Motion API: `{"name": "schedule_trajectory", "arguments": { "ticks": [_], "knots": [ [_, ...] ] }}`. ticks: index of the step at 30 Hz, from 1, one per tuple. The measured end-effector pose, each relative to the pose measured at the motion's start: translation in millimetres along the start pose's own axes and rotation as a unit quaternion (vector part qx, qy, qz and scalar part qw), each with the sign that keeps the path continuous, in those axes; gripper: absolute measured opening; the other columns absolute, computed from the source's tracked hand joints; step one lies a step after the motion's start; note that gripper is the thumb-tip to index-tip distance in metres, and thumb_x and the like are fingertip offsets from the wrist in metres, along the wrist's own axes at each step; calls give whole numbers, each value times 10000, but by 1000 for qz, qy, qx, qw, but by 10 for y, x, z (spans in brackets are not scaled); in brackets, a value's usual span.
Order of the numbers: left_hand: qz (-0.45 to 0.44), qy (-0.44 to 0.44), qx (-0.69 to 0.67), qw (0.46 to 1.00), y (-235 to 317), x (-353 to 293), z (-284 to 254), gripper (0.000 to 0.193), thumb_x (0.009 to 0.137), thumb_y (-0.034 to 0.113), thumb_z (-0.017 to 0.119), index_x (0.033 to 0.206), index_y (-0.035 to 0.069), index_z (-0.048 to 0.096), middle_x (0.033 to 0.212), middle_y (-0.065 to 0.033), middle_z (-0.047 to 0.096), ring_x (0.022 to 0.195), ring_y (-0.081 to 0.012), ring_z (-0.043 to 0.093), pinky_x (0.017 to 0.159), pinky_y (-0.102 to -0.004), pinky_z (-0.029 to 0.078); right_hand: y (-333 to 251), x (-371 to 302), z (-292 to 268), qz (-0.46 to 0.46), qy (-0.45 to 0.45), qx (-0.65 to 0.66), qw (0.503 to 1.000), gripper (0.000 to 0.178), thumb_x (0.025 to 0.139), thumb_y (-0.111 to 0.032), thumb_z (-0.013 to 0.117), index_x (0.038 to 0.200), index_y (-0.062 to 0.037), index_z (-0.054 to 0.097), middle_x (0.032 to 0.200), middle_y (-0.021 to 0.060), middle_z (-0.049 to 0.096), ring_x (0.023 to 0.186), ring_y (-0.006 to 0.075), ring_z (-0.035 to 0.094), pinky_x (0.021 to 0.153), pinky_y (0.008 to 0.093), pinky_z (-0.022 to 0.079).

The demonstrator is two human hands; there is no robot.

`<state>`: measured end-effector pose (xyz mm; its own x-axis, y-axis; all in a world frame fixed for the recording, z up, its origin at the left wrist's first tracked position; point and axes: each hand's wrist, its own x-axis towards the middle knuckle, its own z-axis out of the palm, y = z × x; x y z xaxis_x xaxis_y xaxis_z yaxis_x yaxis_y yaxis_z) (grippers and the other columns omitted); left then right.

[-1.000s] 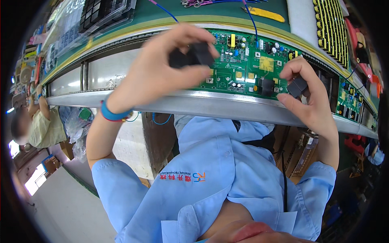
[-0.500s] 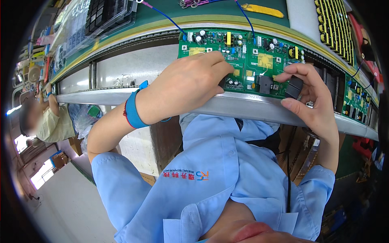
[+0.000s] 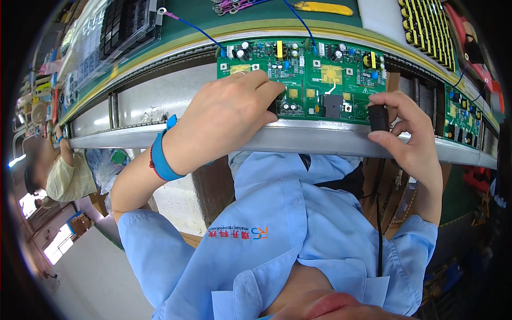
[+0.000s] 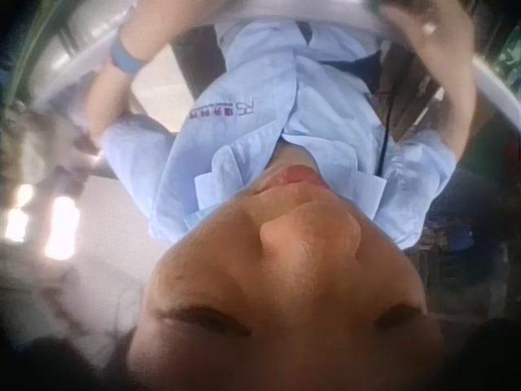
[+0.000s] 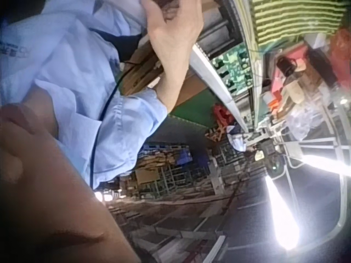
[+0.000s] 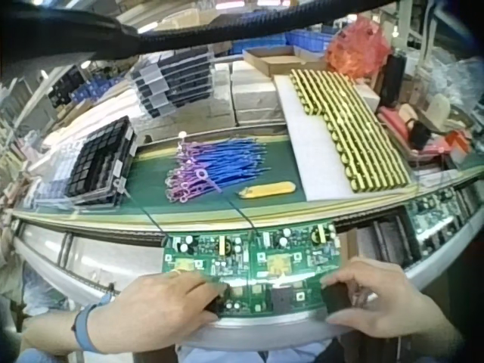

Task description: Assemble electronic components onto a printed circuit board on a production line.

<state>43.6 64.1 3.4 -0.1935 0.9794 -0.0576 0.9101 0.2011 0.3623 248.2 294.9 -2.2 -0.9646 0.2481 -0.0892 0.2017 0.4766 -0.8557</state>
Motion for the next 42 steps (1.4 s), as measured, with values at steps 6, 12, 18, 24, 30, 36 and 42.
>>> {"name": "schedule_trajectory", "arguments": {
  "ticks": [6, 12, 18, 24, 30, 36, 42],
  "knots": [
    [26, 11, -14, 1000, -35, 18, 46, 454, 712, 144, 776, 1129, 38, 631, 966, -107, 625, 846, -316, 631, 711, -404, 513, 61, 6, 34, 9, -19, -48, 999, 476, 702, 40, 750, 1150, -50, 622, 1136, 52, 595, 924, 104, 571, 653, 195, 481],
    [57, -32, -44, 997, -123, 46, 50, 526, 710, 132, 779, 1199, 44, 606, 1011, -118, 604, 885, -314, 618, 757, -391, 515, 8, 54, 85, -19, 14, -32, 999, 470, 698, 67, 744, 1130, -67, 617, 1090, 59, 589, 863, 164, 568, 652, 242, 488],
    [27, 31, -246, 968, -234, -34, -91, 546, 748, 58, 782, 1249, 48, 566, 1109, -66, 503, 906, -195, 588, 789, -305, 479, -59, 30, 61, -7, 12, -42, 999, 435, 733, 66, 713, 1139, -56, 615, 1118, 67, 589, 876, 179, 593, 664, 249, 505],
    [-129, 29, -548, 826, -313, -132, -87, 636, 782, 108, 791, 1344, 0, 513, 1057, -28, 564, 897, -152, 617, 812, -263, 486, -17, 64, 141, -83, 31, -274, 958, 475, 740, -29, 721, 1193, -88, 593, 1090, 88, 627, 890, 274, 644, 683, 357, 532],
    [-158, 43, -628, 761, -396, -162, -126, 656, 804, 113, 778, 1361, -41, 470, 1076, -91, 616, 942, -182, 659, 836, -281, 529, -51, 73, 186, -114, 30, -299, 947, 525, 702, -14, 756, 1200, -70, 599, 1062, 89, 652, 728, 256, 616, 621, 322, 518],
    [-102, 79, -578, 806, -446, -269, -56, 513, 828, 19, 737, 1300, -20, 540, 1154, -108, 621, 1004, -185, 640, 936, -322, 516, -25, 62, 185, -131, 41, -314, 939, 548, 706, -106, 771, 1227, -99, 601, 1059, 81, 661, 767, 260, 650, 635, 341, 525],
    [-56, 64, -255, 963, -419, -369, -108, 480, 749, 38, 757, 1213, 31, 633, 1121, -91, 653, 1034, -200, 629, 947, -350, 483, -163, 175, 31, -112, 106, -174, 973, 424, 763, 2, 749, 1173, -50, 653, 1085, 71, 661, 609, 98, 502, 548, 219, 419]
  ]
}}
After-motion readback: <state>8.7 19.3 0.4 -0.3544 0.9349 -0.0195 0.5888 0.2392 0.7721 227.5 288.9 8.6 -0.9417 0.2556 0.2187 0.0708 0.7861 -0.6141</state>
